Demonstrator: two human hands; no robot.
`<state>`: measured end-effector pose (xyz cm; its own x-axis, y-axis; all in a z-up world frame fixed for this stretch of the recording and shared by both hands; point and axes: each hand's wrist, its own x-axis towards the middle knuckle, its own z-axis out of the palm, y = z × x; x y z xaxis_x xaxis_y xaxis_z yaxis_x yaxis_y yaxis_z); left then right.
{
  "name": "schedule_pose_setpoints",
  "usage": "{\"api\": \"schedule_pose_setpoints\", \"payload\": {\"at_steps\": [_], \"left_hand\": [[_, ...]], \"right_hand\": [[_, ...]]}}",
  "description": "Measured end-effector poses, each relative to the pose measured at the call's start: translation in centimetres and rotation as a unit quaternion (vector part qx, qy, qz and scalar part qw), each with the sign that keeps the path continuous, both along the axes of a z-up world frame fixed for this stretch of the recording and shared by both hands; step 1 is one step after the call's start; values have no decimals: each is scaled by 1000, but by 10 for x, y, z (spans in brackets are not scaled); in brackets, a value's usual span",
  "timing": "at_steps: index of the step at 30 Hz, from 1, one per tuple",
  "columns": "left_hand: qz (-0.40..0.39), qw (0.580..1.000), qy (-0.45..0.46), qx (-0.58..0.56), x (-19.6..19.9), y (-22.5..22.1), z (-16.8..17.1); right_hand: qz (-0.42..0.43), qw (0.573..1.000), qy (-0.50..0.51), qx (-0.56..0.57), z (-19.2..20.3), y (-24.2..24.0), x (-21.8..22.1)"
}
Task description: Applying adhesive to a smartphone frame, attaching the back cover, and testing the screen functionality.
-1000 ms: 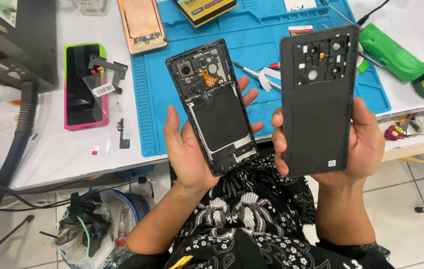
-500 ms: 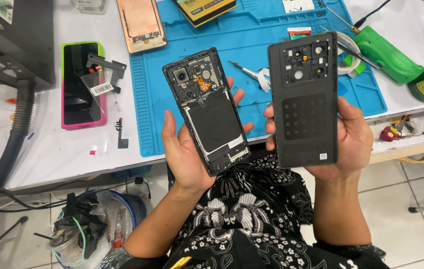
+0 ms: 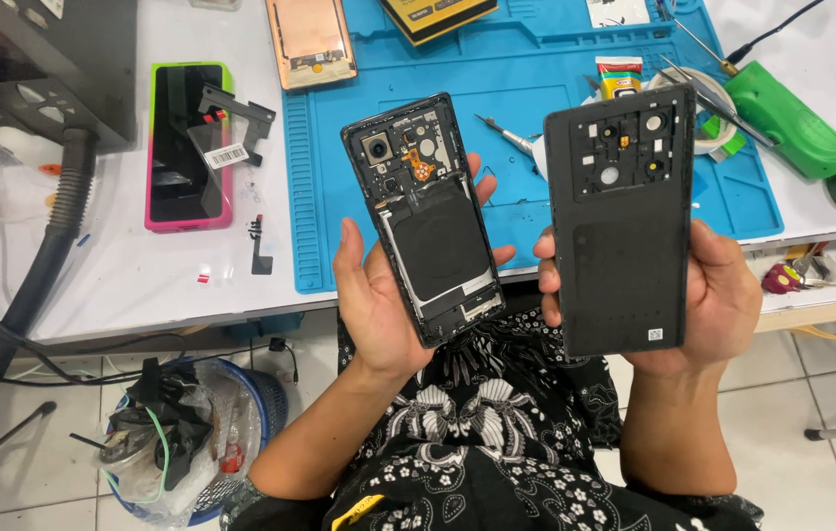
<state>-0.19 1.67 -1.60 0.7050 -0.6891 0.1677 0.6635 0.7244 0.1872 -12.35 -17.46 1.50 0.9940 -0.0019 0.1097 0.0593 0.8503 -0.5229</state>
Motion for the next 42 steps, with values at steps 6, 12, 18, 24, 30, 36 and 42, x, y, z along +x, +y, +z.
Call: {"api": "schedule_pose_setpoints", "payload": {"at_steps": [6, 12, 18, 24, 30, 36, 42], "left_hand": [[16, 1000, -9, 18, -1, 1, -2], [13, 1000, -2, -11, -5, 0, -4], [27, 999, 8, -40, -11, -2, -5], [63, 998, 9, -29, -14, -3, -6], [131, 990, -36, 42, -21, -9, -27], [149, 986, -3, 75, -23, -11, -22], [147, 986, -23, 75, -24, -13, -30]], "right_hand": [[-104, 987, -28, -118, 9, 16, 5], [-319, 778, 138, -523, 54, 63, 16], [-291, 536, 26, -792, 53, 68, 25], [-302, 463, -11, -834, 50, 81, 28], [-276, 345, 1, -897, 39, 101, 36], [-262, 297, 16, -918, 38, 112, 44], [-266, 289, 19, -919, 36, 116, 46]]}}
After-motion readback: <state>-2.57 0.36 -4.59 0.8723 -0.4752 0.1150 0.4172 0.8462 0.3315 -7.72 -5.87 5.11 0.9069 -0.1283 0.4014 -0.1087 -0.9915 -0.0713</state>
